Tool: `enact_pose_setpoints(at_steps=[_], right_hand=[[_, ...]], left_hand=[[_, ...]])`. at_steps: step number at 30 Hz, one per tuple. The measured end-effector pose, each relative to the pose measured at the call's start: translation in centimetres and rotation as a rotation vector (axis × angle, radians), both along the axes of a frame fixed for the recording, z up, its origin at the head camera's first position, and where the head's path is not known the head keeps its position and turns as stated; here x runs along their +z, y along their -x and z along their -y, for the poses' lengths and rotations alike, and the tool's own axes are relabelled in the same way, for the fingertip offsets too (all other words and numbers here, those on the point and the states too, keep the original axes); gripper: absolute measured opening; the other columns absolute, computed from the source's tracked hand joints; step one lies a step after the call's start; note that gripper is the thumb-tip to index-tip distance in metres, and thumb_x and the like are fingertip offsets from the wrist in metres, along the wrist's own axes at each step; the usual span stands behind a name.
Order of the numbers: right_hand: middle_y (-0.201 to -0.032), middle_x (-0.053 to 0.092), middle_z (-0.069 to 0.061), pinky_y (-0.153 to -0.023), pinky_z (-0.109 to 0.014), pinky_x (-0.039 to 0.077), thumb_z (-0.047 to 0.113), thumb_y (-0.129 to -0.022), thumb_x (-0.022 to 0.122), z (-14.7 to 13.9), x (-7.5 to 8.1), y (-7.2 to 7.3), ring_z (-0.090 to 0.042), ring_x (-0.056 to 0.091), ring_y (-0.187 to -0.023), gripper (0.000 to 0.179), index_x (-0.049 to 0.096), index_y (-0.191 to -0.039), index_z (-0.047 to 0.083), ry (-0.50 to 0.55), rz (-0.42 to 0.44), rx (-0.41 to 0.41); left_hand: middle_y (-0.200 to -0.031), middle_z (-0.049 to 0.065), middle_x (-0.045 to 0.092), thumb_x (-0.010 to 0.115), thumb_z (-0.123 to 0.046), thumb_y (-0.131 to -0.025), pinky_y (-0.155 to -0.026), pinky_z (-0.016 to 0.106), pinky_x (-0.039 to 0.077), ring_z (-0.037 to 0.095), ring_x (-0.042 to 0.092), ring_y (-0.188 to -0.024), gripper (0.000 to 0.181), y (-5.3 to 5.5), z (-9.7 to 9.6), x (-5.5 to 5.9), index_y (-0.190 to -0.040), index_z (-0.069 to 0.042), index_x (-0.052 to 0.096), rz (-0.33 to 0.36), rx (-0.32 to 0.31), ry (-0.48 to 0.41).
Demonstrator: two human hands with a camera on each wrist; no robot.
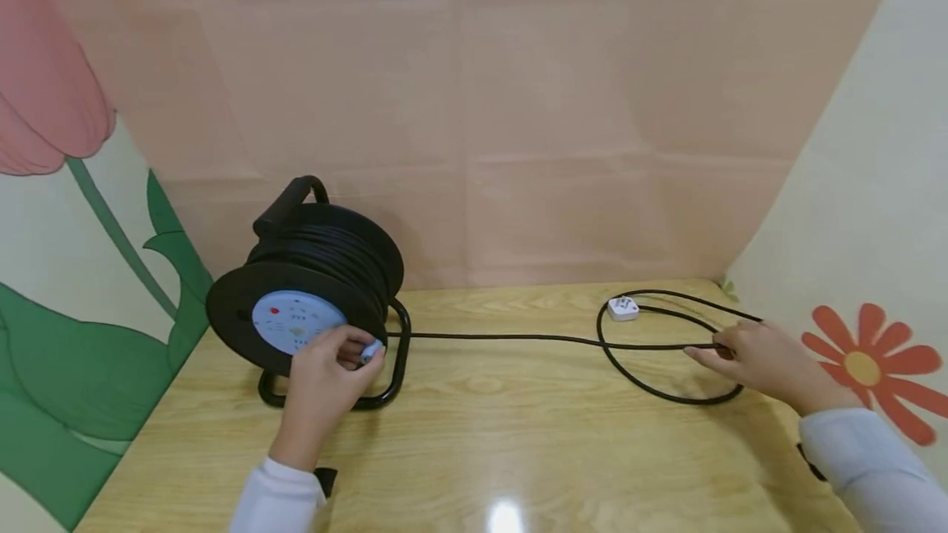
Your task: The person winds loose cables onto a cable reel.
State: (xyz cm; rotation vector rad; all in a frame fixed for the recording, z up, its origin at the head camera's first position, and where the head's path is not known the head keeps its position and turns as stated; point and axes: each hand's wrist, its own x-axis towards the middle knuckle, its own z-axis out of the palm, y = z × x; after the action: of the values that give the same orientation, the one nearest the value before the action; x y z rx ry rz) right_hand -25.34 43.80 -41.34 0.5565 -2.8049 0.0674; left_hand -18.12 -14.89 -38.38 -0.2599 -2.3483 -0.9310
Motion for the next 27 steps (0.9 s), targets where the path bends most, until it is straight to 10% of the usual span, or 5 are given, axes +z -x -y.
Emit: enact_pose_setpoints(at_steps=[12,17,27], right_hand=[[-0.05,0.022,0.016,-0.058,-0.036,0.029,0.046,-0.078,0.066,3.4,4.1,0.9,-0.009,0.025,-0.05,0.049,0.029,-0.052,0.028,-0.114,-0.43,0.272],[-0.051,0.019,0.016,-0.065,-0.04,0.036,0.049,-0.08,0.063,4.7,5.0,1.2,-0.01,0.024,-0.051,0.048,0.028,-0.053,0.028,-0.11,-0.456,0.316],[-0.052,0.019,0.016,-0.07,-0.046,0.043,0.05,-0.078,0.064,6.1,4.5,1.5,-0.009,0.028,-0.05,0.049,0.029,-0.053,0.028,-0.097,-0.436,0.319]], left_hand=[[-0.071,-0.007,0.066,0.075,-0.035,-0.076,-0.055,0.026,0.054,0.0,0.057,-0.062,0.02,-0.3,0.9,-1.0,-0.08,-0.019,0.064,0.204,0.066,-0.046],[-0.074,-0.005,0.067,0.072,-0.039,-0.077,-0.056,0.03,0.053,0.005,0.058,-0.064,0.021,-0.1,1.7,-1.7,-0.081,-0.02,0.065,0.355,0.102,-0.049],[-0.074,-0.002,0.067,0.071,-0.04,-0.078,-0.057,0.03,0.052,0.008,0.058,-0.066,0.025,-0.2,2.9,-2.6,-0.082,-0.016,0.067,0.436,0.114,-0.03]])
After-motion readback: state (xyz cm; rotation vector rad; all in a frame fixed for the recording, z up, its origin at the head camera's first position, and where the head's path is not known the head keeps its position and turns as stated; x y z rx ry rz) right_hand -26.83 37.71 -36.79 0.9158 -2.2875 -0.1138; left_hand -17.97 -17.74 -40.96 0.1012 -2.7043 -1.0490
